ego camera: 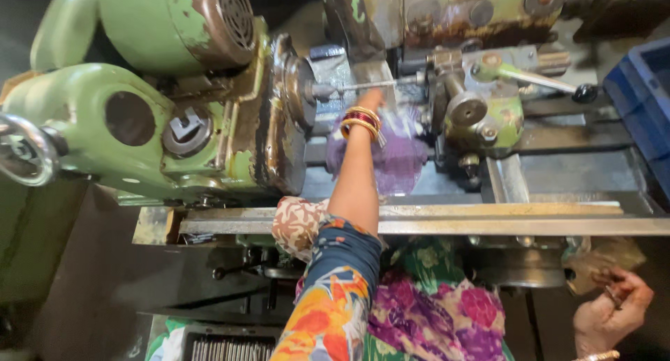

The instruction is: The person repeatedly picks metal rods from a tray, inserts them into a lathe chuck, and operates the machine to machine the rods. After each cycle, the person removes the machined rod and places it back into the tray.

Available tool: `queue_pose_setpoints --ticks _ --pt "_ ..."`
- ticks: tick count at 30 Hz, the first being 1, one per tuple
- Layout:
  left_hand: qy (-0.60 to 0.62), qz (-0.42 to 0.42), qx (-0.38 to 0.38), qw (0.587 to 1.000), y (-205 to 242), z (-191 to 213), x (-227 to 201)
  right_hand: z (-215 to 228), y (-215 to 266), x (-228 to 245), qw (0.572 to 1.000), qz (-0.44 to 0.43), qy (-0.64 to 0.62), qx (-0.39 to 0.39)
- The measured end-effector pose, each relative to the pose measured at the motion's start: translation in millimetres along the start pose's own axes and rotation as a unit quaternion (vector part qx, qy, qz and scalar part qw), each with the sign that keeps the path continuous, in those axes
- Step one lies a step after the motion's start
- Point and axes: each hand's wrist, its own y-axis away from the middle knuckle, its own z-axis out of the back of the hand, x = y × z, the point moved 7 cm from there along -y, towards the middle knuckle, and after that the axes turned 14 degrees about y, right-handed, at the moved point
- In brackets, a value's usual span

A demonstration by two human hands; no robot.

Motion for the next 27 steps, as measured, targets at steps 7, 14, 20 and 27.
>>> queue_pose_setpoints --ticks 7,14,20,27 --pt "-0.508 -0.223 0.055 0.83 148 -27 -74 -43 -22 -103 0.966 -0.191 0.175 0.013" --pt "-0.355 -0.434 -0.024 0.828 336 168 -104 -114 -14 -93 0.917 -0.214 0.211 0.264" --pt "0.032 -0.418 -0.212 0.883 398 392 11 -82 2 -24 0.921 -0.135 0.225 0.287" --pt "-0.115 -0.399 -0.349 0.84 458 444 122 -159 123 239 0.809 0.034 -0.109 0.577"
